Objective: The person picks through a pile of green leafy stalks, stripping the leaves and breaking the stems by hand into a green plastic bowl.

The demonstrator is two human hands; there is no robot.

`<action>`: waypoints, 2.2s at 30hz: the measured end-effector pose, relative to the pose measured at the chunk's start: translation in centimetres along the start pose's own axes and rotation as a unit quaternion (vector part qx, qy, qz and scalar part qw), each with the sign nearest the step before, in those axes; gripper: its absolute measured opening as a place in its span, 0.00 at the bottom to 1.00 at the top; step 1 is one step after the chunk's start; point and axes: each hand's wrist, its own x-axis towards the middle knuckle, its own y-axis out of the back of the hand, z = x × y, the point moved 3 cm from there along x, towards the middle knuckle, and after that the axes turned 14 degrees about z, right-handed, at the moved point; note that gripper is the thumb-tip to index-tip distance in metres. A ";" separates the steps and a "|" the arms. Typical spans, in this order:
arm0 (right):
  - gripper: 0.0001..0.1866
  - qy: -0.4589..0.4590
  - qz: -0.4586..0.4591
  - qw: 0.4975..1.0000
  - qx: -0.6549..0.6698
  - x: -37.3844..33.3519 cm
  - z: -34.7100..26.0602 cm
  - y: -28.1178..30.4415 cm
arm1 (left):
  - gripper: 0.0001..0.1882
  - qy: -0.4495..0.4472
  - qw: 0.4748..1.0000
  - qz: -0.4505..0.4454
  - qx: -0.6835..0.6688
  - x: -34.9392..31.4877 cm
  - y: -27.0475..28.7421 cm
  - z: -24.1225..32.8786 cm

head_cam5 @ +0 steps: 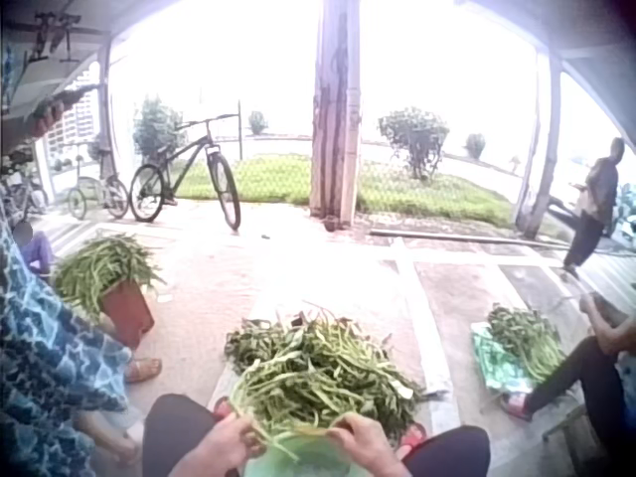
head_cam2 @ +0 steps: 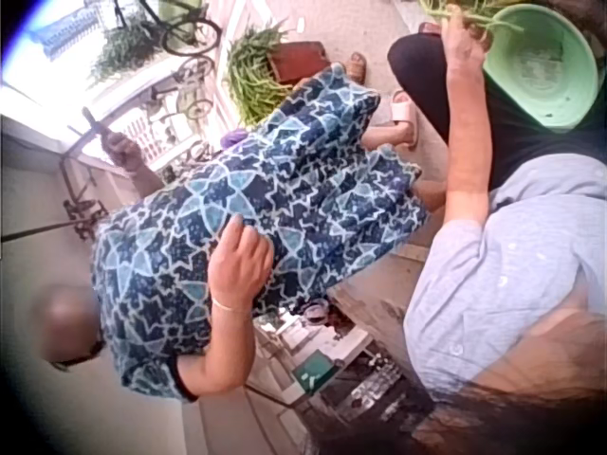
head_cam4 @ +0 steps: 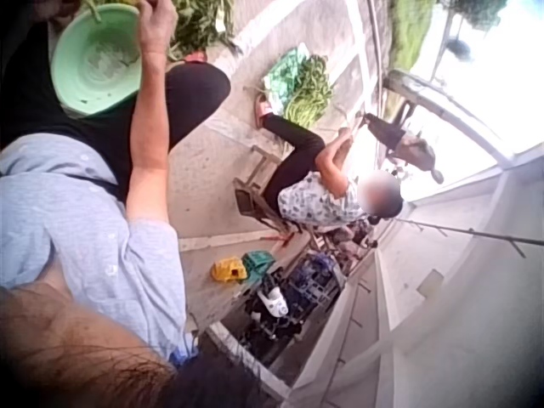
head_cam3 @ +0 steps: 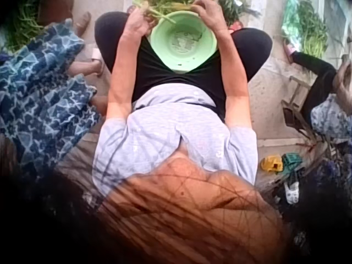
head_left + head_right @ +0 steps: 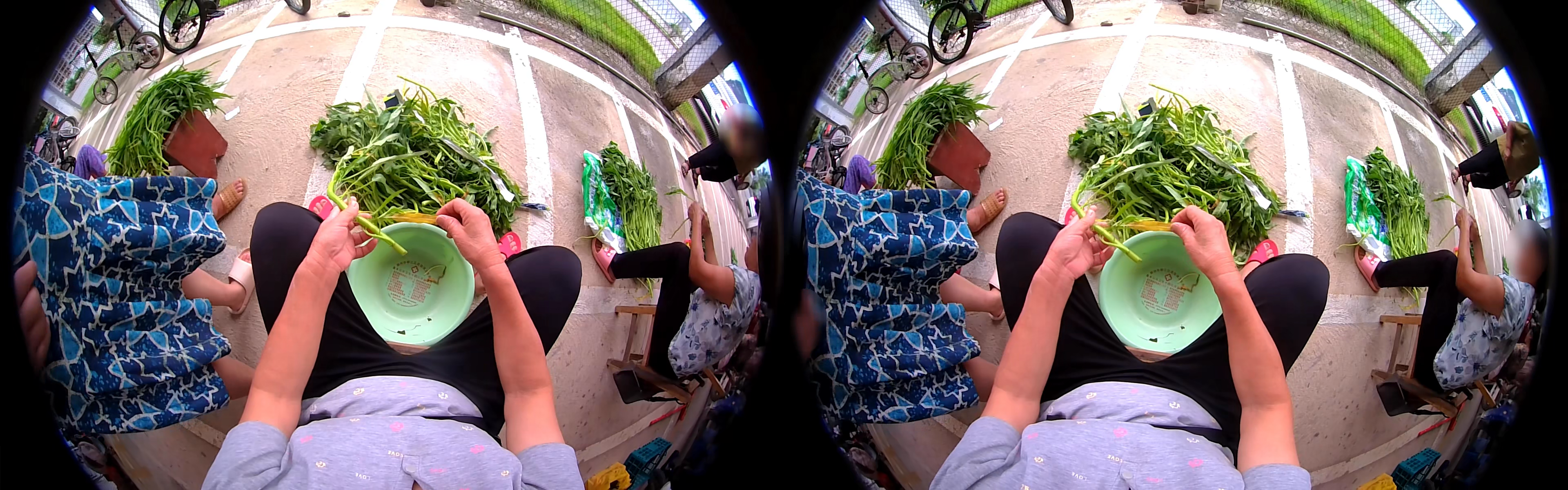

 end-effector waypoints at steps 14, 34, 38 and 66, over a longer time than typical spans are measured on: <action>0.07 -0.134 -0.023 0.967 0.216 0.3 1.3 -1.1 | 0.15 -0.007 0.995 -0.031 -0.092 0.8 -0.1 -0.3; 0.08 -0.226 -0.097 0.936 0.252 0.3 0.9 -1.7 | 0.15 0.000 0.994 -0.057 -0.099 1.7 0.4 -0.2; 0.07 -0.170 -0.127 0.948 0.235 0.1 0.7 -1.9 | 0.16 0.012 0.993 -0.063 -0.098 1.6 0.4 -0.2; 0.08 -0.232 0.016 0.917 0.324 0.8 1.9 -1.3 | 0.16 -0.005 0.994 -0.077 -0.080 1.3 0.4 0.1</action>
